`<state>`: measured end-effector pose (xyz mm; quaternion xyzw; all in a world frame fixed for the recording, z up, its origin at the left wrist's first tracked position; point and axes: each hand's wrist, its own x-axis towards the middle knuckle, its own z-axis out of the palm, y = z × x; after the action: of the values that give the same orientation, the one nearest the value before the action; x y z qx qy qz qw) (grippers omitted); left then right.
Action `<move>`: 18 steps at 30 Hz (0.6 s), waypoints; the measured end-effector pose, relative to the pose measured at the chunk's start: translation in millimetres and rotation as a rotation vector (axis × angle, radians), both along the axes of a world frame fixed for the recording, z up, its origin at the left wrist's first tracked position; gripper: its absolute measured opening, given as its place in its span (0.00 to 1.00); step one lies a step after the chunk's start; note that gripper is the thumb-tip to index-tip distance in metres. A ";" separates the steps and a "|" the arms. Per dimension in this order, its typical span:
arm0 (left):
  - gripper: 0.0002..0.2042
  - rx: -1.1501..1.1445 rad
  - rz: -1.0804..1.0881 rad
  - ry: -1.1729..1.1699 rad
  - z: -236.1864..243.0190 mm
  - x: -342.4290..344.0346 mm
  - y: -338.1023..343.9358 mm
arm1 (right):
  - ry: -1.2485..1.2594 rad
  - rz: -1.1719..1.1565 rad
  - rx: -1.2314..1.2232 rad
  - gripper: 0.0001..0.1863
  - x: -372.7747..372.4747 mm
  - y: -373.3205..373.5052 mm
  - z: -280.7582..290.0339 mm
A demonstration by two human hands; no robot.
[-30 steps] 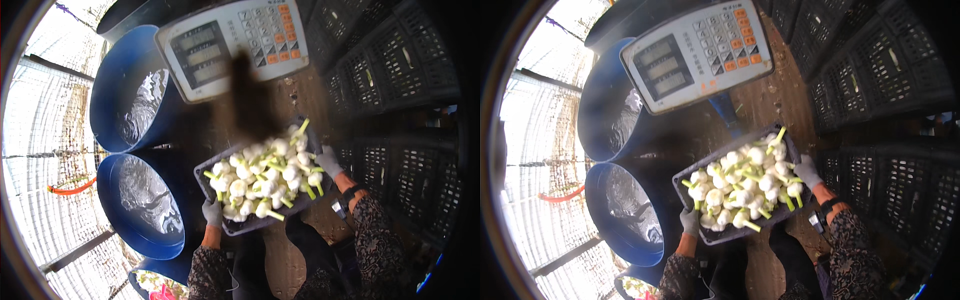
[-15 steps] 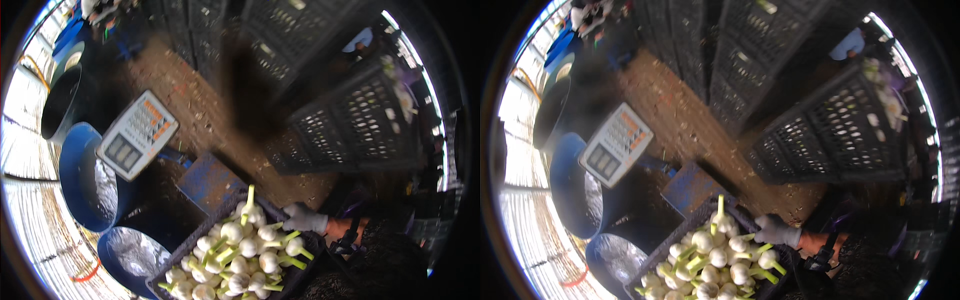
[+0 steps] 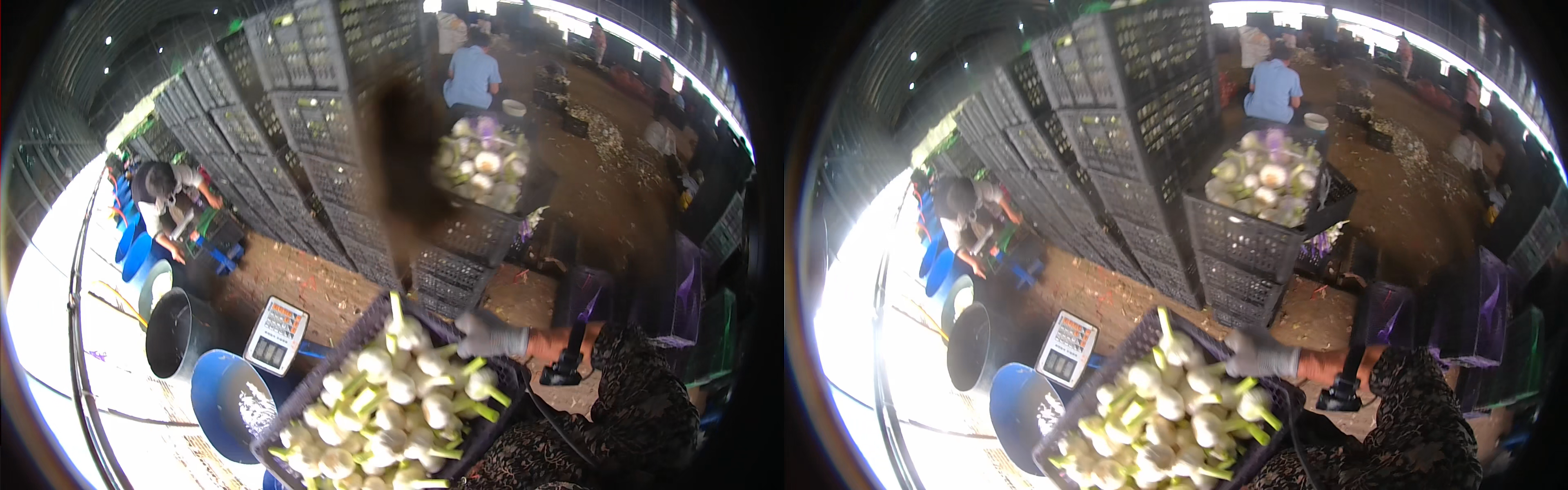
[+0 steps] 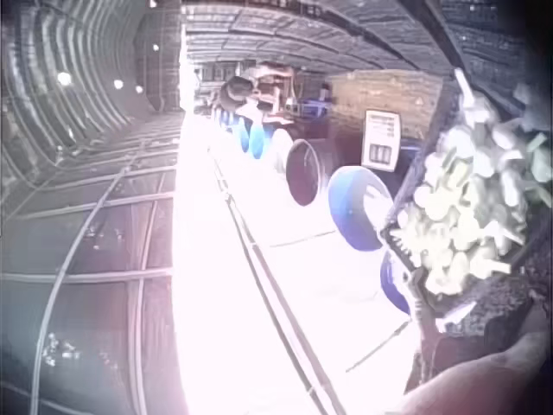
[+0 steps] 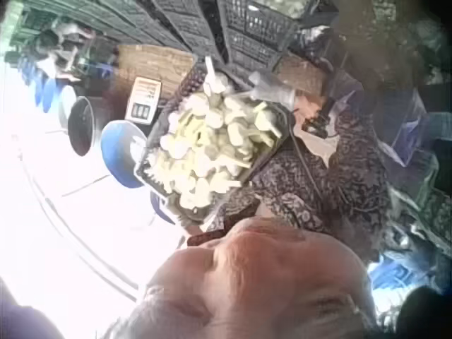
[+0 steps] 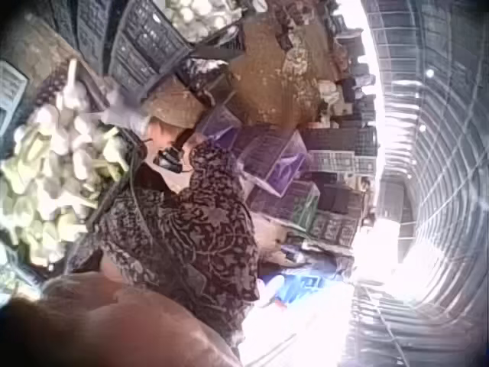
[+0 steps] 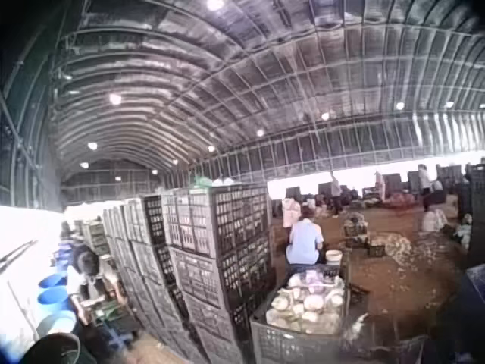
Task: Washing onions in barrels of water and weighing them in crates.
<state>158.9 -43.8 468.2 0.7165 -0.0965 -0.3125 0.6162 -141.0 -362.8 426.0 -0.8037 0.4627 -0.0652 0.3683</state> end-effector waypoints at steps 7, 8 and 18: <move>0.13 -0.449 -0.280 -0.045 105.4 -41.4 -135.1 | -0.126 0.361 -1.542 0.17 -97.5 -112.7 160.0; 0.13 -0.492 -0.322 -0.033 117.3 -50.7 -157.4 | -0.344 0.231 -1.123 0.14 -115.1 -117.0 183.5; 0.09 -0.514 -0.580 0.070 117.1 -122.1 -405.4 | -0.313 0.082 -0.920 0.06 -278.9 -353.6 175.7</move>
<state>36.8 -449.2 585.2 0.4707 -0.3490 -0.4637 0.6646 -419.9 -716.4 601.6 -0.8813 0.2927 -0.3686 0.0423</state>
